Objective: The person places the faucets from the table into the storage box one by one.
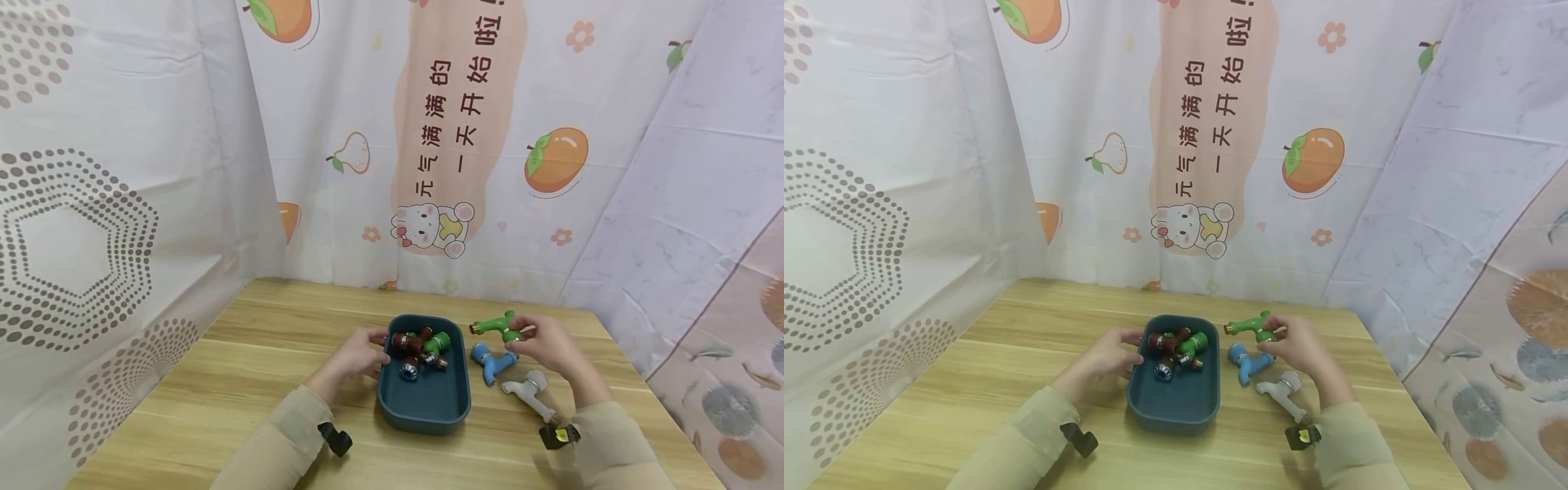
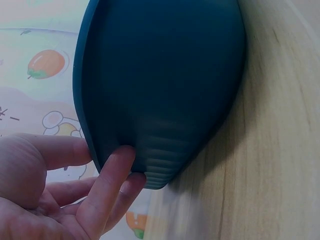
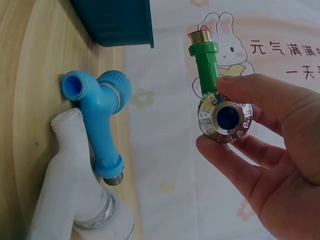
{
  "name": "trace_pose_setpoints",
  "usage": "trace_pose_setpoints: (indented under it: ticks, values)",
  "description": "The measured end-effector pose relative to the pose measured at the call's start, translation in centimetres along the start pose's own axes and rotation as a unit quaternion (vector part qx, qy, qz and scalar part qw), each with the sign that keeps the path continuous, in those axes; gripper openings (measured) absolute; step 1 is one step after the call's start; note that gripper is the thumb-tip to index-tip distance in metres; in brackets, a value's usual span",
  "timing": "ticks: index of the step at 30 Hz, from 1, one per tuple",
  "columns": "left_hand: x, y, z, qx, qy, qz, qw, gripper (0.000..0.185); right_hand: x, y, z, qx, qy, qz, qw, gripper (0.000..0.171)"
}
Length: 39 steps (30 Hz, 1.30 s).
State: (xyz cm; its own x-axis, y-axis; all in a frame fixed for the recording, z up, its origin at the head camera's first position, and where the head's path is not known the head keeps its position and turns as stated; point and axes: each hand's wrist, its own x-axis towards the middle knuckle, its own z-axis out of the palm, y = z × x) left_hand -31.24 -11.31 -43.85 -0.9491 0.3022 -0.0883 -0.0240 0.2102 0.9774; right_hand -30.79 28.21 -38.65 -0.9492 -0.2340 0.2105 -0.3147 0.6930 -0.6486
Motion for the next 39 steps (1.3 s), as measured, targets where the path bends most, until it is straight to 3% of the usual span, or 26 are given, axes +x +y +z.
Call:
trace_pose_setpoints:
  ticks: [9,21,39]
  values:
    - [0.0,0.0,-0.1,-0.001,0.001,-0.002,1.0,0.065,0.5,-1.5,0.0,-0.019,-0.016,-0.007,1.0,0.027]
    - [-0.1,0.1,-0.3,0.002,-0.001,-0.001,1.0,0.064,1.4,-3.0,0.0,-0.02,-0.047,-0.073,0.996,0.024]
    - [-0.1,0.1,-0.1,0.004,0.0,-0.004,1.0,0.065,1.8,-4.9,1.4,-0.014,-0.098,-0.117,0.988,0.025]
